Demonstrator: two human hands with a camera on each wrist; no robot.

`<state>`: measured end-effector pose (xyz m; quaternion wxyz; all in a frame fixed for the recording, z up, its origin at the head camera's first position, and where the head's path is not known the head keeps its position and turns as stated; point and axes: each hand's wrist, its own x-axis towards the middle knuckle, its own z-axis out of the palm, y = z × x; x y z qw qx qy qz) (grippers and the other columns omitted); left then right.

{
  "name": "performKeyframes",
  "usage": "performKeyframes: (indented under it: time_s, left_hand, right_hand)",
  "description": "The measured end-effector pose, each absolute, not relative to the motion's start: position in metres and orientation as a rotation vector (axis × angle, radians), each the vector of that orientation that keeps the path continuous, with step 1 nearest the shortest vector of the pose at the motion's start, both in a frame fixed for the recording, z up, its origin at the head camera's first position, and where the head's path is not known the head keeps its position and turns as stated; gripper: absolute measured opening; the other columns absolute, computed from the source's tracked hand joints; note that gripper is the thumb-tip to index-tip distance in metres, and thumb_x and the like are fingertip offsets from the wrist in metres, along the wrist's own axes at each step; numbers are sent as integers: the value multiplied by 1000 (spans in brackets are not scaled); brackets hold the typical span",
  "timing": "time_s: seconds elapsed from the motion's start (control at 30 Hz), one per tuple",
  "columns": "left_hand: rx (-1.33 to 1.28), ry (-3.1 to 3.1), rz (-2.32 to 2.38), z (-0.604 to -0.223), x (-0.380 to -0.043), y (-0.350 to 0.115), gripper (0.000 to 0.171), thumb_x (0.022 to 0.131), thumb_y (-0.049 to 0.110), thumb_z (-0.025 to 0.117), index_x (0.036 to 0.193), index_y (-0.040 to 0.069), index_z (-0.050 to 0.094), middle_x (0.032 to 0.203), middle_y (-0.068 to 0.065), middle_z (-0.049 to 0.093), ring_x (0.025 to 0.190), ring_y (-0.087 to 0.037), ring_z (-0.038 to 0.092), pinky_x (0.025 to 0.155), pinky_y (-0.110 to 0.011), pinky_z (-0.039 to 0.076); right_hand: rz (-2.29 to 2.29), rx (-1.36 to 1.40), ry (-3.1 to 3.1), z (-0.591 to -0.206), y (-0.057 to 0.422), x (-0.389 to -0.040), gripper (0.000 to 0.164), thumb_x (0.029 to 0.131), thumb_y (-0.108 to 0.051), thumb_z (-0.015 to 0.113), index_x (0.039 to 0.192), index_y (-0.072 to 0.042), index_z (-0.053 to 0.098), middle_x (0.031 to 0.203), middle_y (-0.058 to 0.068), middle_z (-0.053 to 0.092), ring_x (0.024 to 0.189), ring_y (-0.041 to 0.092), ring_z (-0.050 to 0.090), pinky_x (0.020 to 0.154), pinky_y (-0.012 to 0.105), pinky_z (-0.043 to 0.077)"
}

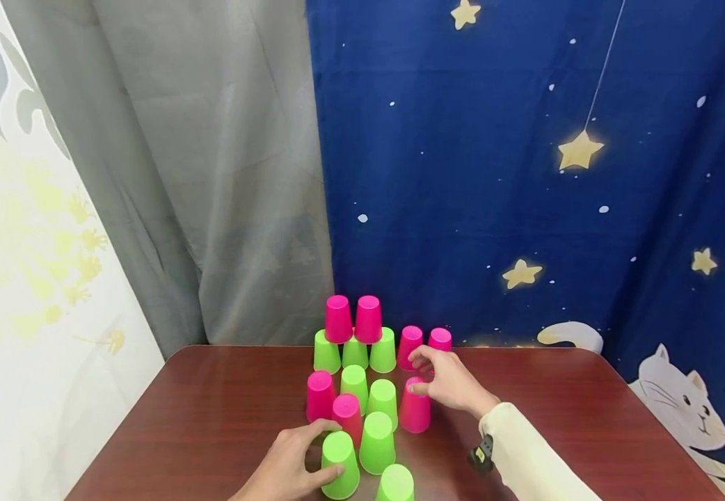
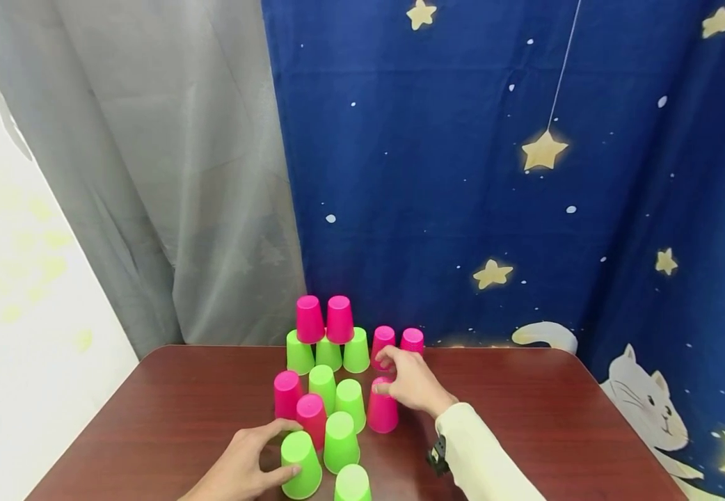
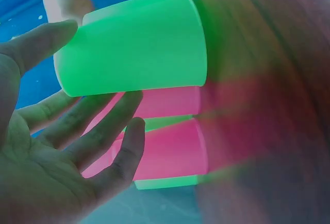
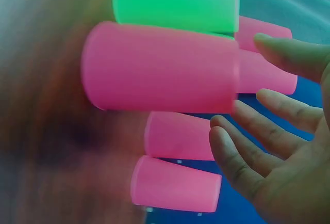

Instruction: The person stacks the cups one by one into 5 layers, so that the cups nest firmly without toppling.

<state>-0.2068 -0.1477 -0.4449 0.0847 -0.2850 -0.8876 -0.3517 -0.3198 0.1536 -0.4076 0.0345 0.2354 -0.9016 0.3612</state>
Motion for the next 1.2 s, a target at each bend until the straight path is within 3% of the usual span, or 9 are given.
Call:
performKeyframes:
  time_s: [0.33, 0.53, 0.77, 0.87, 1.2]
  left_hand:
    - [-871, -2576, -962, -401, -196, -155, 40, 83, 33, 82, 118, 22, 66, 104, 18, 70, 89, 5, 64, 76, -23, 57]
    - [-909, -2495, -902, -368, -205, -151, 39, 80, 28, 85, 114, 27, 65, 93, 20, 67, 75, 6, 56, 66, -17, 50]
    - [-940, -2554, -948, -330, -243, -134, 39, 82, 28, 83, 116, 18, 67, 96, 9, 72, 84, -1, 66, 74, -25, 59]
    - [-905, -2559, -1031, -318, -260, -122, 38, 82, 27, 83, 116, 19, 67, 96, 8, 73, 86, -4, 69, 77, -28, 61]
    - [-702, -2568, -998, -300, -322, -77, 40, 81, 33, 84, 113, 15, 69, 100, -1, 74, 93, -19, 71, 77, -30, 57]
  right_hand:
    - [1134, 681, -2752, -430, 159, -305, 44, 75, -14, 86, 114, -6, 66, 105, 3, 71, 92, 17, 65, 82, 40, 58]
    - [1169, 621, -2720, -438, 160, -301, 39, 76, -13, 86, 110, -10, 67, 104, 2, 72, 92, 17, 66, 83, 40, 58]
    - [1275, 580, -2687, -443, 161, -299, 40, 75, -13, 87, 111, -8, 70, 105, 7, 73, 92, 21, 68, 82, 44, 60]
    - [1324, 577, -2672, -445, 161, -300, 42, 75, -13, 87, 113, -6, 71, 107, 8, 73, 94, 23, 69, 82, 44, 60]
    - [1390, 573, -2623, -450, 162, -299, 40, 75, -12, 87, 111, -7, 71, 105, 8, 74, 93, 25, 71, 82, 41, 60]
